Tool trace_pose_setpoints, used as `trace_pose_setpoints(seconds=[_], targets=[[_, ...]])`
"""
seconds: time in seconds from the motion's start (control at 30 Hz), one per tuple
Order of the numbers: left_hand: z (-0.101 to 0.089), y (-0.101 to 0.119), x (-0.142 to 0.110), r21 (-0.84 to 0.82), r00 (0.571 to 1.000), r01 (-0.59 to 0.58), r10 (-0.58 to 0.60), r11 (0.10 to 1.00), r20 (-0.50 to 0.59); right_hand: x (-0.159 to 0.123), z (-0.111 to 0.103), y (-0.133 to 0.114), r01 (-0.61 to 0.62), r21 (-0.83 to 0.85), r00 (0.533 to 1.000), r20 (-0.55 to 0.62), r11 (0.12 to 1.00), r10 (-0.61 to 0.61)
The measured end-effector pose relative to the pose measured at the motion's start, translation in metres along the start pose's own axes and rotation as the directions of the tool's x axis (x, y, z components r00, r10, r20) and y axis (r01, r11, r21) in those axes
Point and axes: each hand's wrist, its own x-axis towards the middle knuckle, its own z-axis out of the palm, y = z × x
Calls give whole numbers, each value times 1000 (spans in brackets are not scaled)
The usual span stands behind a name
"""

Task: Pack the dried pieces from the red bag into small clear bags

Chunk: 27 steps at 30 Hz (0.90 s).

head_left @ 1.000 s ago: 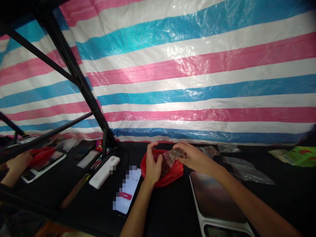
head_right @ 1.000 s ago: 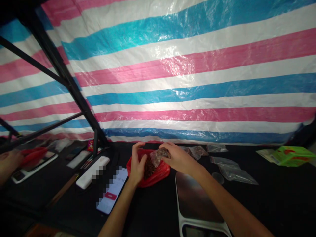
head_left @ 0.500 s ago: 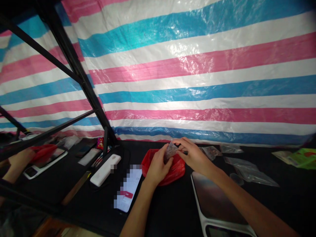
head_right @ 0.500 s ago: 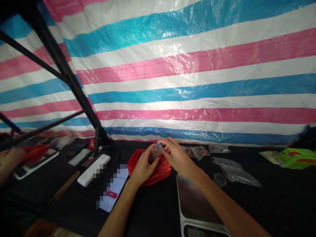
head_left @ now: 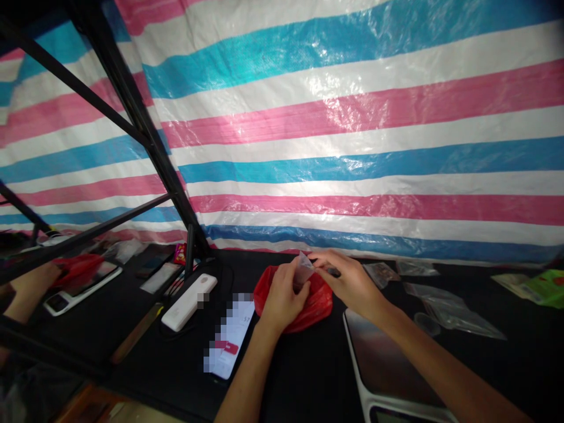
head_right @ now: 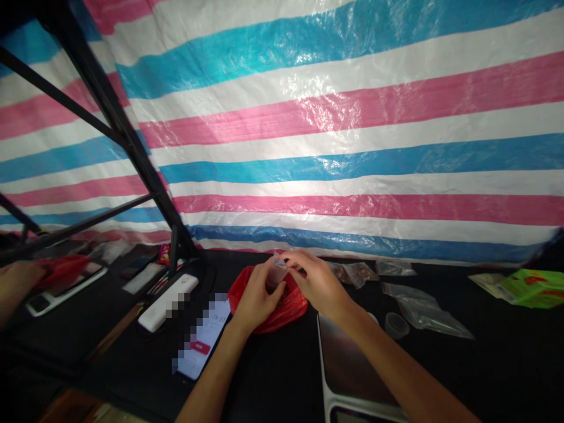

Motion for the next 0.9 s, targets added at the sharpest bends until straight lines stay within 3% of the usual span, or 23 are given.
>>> trace_pose_setpoints(seconds=[0.4, 0.53, 0.63, 0.77, 0.83, 0.9], targets=[[-2, 1, -1, 50, 1000, -11, 11, 999, -18, 0, -9, -4, -14, -86, 999, -43, 996, 11], [-4, 2, 0, 75, 998, -8, 13, 997, -66, -3, -15, -6, -56, -71, 993, 101, 996, 63], [-3, 2, -1, 83, 999, -6, 9, 997, -36, -6, -11, -8, -32, -86, 978, 203, 996, 49], [0, 6, -1, 43, 1000, -21, 20, 999, 19, -5, -6, -11, -5, -101, 978, 208, 995, 26], [0, 9, -2, 39, 999, -47, 47, 998, 11, -1, -17, -10, -24, -123, 985, 165, 992, 45], [0, 14, -1, 69, 996, -86, 88, 994, -20, 3, -44, -1, -79, -151, 992, 90, 985, 93]])
